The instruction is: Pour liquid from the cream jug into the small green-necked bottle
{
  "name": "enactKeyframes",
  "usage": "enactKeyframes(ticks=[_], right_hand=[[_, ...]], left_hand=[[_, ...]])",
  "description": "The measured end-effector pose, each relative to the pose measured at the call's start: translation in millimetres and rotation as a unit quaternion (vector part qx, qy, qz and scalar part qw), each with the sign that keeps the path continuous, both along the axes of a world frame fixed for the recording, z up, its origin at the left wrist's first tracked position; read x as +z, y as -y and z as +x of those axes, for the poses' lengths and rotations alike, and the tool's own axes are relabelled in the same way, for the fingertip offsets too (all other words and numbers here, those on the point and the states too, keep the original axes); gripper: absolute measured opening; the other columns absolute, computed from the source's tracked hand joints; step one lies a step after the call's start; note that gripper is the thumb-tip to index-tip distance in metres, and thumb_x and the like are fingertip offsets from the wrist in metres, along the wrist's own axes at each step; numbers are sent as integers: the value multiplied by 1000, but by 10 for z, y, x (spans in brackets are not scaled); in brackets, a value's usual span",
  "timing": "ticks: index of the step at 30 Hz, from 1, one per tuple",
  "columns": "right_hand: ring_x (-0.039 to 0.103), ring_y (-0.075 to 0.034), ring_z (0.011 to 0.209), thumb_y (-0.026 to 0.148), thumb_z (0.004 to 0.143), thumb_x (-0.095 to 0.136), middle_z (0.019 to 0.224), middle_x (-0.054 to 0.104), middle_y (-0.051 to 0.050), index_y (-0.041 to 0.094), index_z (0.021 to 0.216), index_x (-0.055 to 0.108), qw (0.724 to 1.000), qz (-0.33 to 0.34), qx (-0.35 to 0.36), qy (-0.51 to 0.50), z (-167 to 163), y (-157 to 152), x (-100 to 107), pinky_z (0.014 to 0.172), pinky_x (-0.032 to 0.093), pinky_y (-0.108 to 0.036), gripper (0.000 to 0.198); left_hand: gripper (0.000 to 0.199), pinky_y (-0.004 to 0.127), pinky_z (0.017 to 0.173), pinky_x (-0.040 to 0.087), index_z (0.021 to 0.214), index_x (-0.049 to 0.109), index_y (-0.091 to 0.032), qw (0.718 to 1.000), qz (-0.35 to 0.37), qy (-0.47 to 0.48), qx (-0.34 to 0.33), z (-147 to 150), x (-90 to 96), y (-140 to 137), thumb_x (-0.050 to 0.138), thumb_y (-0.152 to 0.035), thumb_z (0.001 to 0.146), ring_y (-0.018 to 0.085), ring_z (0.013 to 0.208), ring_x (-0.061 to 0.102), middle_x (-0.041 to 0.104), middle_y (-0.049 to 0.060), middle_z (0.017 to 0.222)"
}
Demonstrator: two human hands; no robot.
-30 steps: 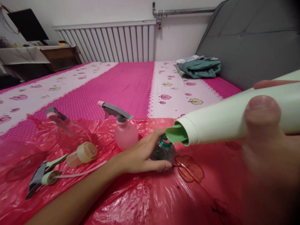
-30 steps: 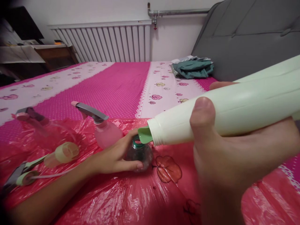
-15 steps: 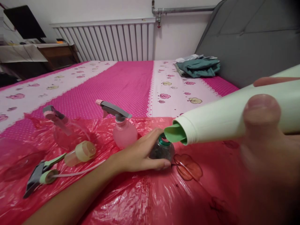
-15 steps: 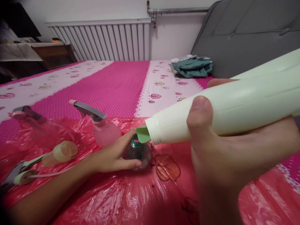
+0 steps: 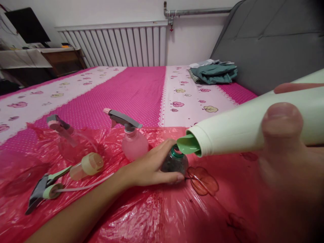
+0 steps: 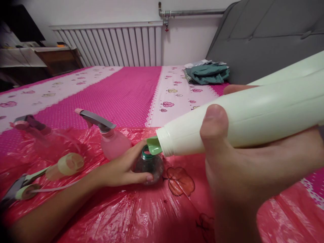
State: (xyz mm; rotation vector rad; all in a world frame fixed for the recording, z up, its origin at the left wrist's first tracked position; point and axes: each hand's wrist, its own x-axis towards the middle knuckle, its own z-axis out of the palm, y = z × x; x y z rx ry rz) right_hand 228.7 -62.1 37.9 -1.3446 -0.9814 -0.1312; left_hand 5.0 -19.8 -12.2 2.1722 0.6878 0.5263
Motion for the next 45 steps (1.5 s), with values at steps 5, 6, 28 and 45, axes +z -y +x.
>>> enactKeyframes(ticks=[5,6,28,45], right_hand=[[50,-4,114,79,77,53,122,41,-15,0,142,60,1000,7,2,-16,-10,-1,15,106,50,-11,102],[50,-4,115,80,77,52,121,41,-15,1,142,61,1000,6,-2,-14,-13,1,9,106,50,-12,102],[53,-3,109,77,75,54,118,43,-16,-3,137,63,999,26,-15,-40,34,-61,-60,93,52,-1,102],[51,-3,110,80,77,53,120,42,-15,-1,140,60,1000,13,-8,-23,2,-16,-30,105,51,-11,103]], left_hand=[[69,49,95,55,141,45,-21,1000,5,1,-1,-7,-4,5,75,-54,88,34,113,63,62,15,131],[71,49,95,55,143,45,-21,1000,4,0,0,-7,-3,6,75,-54,88,35,114,63,62,15,131],[70,49,97,54,142,45,-20,1000,-11,13,-4,-2,12,6,77,-51,87,34,114,63,62,15,132],[68,48,97,53,140,46,-21,1000,1,17,-1,0,13,11,77,-50,87,35,116,64,62,14,133]])
